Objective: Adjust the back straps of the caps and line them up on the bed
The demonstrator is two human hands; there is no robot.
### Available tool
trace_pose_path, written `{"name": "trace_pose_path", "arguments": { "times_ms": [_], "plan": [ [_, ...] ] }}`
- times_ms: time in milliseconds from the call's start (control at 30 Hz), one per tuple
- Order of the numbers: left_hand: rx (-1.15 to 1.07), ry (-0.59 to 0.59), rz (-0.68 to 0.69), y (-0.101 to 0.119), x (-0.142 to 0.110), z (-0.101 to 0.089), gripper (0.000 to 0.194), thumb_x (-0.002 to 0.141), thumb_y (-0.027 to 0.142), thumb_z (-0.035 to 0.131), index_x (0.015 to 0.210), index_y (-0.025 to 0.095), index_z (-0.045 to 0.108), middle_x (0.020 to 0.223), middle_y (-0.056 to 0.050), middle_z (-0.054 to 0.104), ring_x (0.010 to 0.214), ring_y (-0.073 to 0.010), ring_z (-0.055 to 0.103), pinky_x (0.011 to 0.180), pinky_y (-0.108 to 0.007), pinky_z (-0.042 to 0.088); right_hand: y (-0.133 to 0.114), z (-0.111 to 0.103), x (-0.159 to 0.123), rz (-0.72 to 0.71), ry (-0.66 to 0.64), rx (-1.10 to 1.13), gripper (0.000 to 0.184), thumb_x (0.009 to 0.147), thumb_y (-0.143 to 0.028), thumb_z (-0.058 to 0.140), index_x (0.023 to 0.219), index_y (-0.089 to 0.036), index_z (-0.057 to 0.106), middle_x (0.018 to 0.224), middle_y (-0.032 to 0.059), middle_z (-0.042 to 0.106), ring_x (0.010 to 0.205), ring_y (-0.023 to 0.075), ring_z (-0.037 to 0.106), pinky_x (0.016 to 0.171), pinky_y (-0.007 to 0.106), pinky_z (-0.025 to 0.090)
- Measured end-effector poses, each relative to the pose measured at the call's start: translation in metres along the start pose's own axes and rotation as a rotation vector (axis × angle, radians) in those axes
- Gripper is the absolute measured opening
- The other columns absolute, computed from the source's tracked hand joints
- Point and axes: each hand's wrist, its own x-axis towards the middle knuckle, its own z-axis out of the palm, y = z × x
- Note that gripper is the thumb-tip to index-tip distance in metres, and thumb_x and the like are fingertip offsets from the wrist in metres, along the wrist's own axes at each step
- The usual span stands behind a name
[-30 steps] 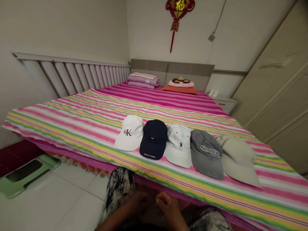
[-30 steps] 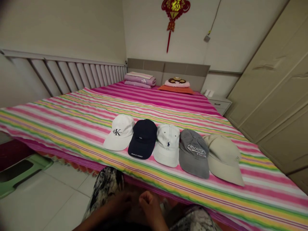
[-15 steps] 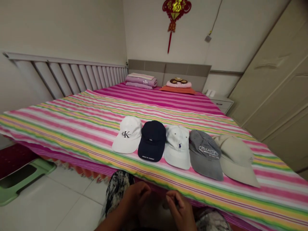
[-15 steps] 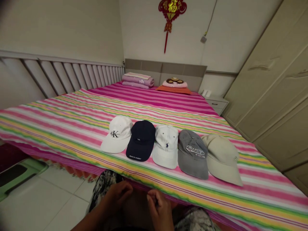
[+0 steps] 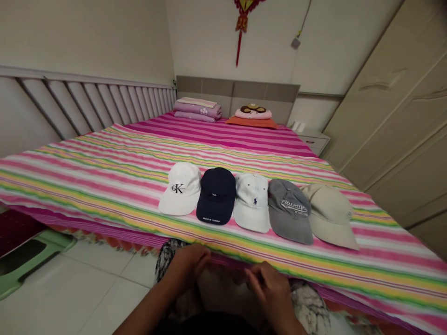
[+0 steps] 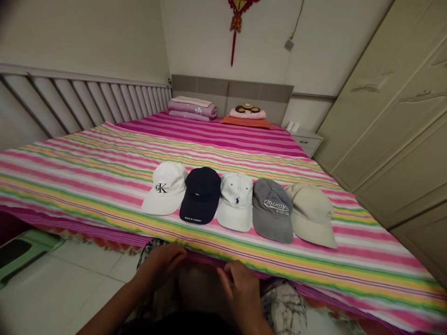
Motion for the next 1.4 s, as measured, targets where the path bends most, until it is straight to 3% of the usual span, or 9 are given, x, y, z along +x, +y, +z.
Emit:
{"name": "trace_pose_path", "arguments": {
  "times_ms": [100, 200, 433, 567, 733, 1000, 1200, 1300, 1400],
  "plan": [
    [-0.074, 0.201, -0.012, -0.002, -0.001, -0.010, 0.025, 0.085, 0.028, 0.036, 0.081, 0.019, 0.060, 0.076, -0.003, 0.061, 0.073, -0.0146, 0.056, 0.065, -0.024, 0.037, 0.001, -0.019, 0.009, -0.019, 0.150, -0.047, 0.026, 0.084, -0.026, 0.049, 0.059, -0.018, 0.047, 0.049, -0.0019, 0.049, 0.043, 0.0094, 0.045, 0.046, 0.022, 0.033],
    [-0.131, 0.206, -0.018, -0.001, -0.003, -0.005, 0.025, 0.085, 0.029, 0.036, 0.079, 0.019, 0.059, 0.075, -0.003, 0.060, 0.071, -0.0135, 0.056, 0.064, -0.023, 0.037, 0.004, -0.018, 0.006, -0.004, 0.136, -0.038, 0.026, 0.084, -0.026, 0.048, 0.059, -0.019, 0.046, 0.049, -0.0017, 0.048, 0.043, 0.0095, 0.044, 0.046, 0.022, 0.033],
    [-0.182, -0.118, -0.099, -0.006, -0.022, 0.046, 0.020, 0.080, 0.025, 0.041, 0.072, 0.018, 0.057, 0.071, -0.003, 0.061, 0.067, -0.0138, 0.054, 0.058, -0.023, 0.032, 0.020, 0.050, -0.048, 0.101, -0.421, -0.016, 0.015, 0.079, -0.021, 0.049, 0.064, -0.019, 0.051, 0.056, 0.0005, 0.059, 0.048, 0.0119, 0.053, 0.046, 0.022, 0.030],
    [-0.198, -0.147, -0.198, -0.013, -0.027, 0.056, 0.020, 0.079, 0.025, 0.040, 0.067, 0.015, 0.054, 0.068, -0.004, 0.060, 0.065, -0.0140, 0.051, 0.058, -0.023, 0.031, 0.029, 0.062, -0.059, 0.173, -0.514, 0.007, 0.013, 0.078, -0.021, 0.048, 0.065, -0.019, 0.051, 0.059, 0.0016, 0.060, 0.052, 0.0133, 0.054, 0.048, 0.023, 0.030],
    [-0.269, -0.144, -0.212, -0.013, -0.018, 0.056, 0.019, 0.077, 0.025, 0.040, 0.064, 0.015, 0.050, 0.064, -0.002, 0.057, 0.061, -0.0121, 0.048, 0.056, -0.023, 0.029, 0.027, 0.048, -0.041, 0.226, -0.462, 0.077, 0.020, 0.081, -0.025, 0.045, 0.063, -0.018, 0.048, 0.057, 0.0012, 0.056, 0.050, 0.0116, 0.050, 0.048, 0.022, 0.030],
    [-0.418, -0.104, -0.215, -0.007, -0.012, 0.056, 0.018, 0.075, 0.024, 0.042, 0.060, 0.016, 0.046, 0.057, 0.001, 0.050, 0.056, -0.0102, 0.044, 0.053, -0.021, 0.028, 0.020, 0.043, -0.027, 0.013, -0.399, -0.025, 0.020, 0.077, -0.026, 0.051, 0.059, -0.019, 0.047, 0.053, -0.0010, 0.054, 0.048, 0.0113, 0.049, 0.046, 0.023, 0.027],
    [-0.331, -0.051, -0.186, -0.004, -0.012, 0.057, 0.016, 0.071, 0.028, 0.052, 0.060, 0.016, 0.048, 0.058, 0.001, 0.053, 0.055, -0.0103, 0.045, 0.051, -0.021, 0.028, 0.015, 0.041, -0.022, -0.109, -0.284, -0.101, 0.020, 0.075, -0.025, 0.055, 0.058, -0.019, 0.049, 0.051, -0.0004, 0.056, 0.044, 0.0117, 0.051, 0.043, 0.023, 0.030],
    [-0.201, 0.105, -0.162, -0.001, -0.009, 0.045, 0.021, 0.070, 0.032, 0.054, 0.057, 0.017, 0.047, 0.054, 0.001, 0.053, 0.050, -0.0103, 0.046, 0.048, -0.021, 0.029, 0.011, 0.026, -0.009, -0.130, -0.091, -0.083, 0.017, 0.081, -0.026, 0.049, 0.066, -0.019, 0.053, 0.054, 0.0016, 0.059, 0.047, 0.0129, 0.055, 0.045, 0.023, 0.037],
    [-0.058, 0.423, -0.126, 0.004, -0.009, 0.020, 0.020, 0.075, 0.033, 0.048, 0.061, 0.019, 0.050, 0.047, 0.002, 0.050, 0.044, -0.0103, 0.047, 0.046, -0.022, 0.031, 0.006, -0.002, 0.007, -0.116, 0.152, -0.094, 0.017, 0.084, -0.023, 0.045, 0.097, -0.015, 0.054, 0.054, 0.0009, 0.060, 0.044, 0.0129, 0.054, 0.045, 0.023, 0.040]
  ]
}}
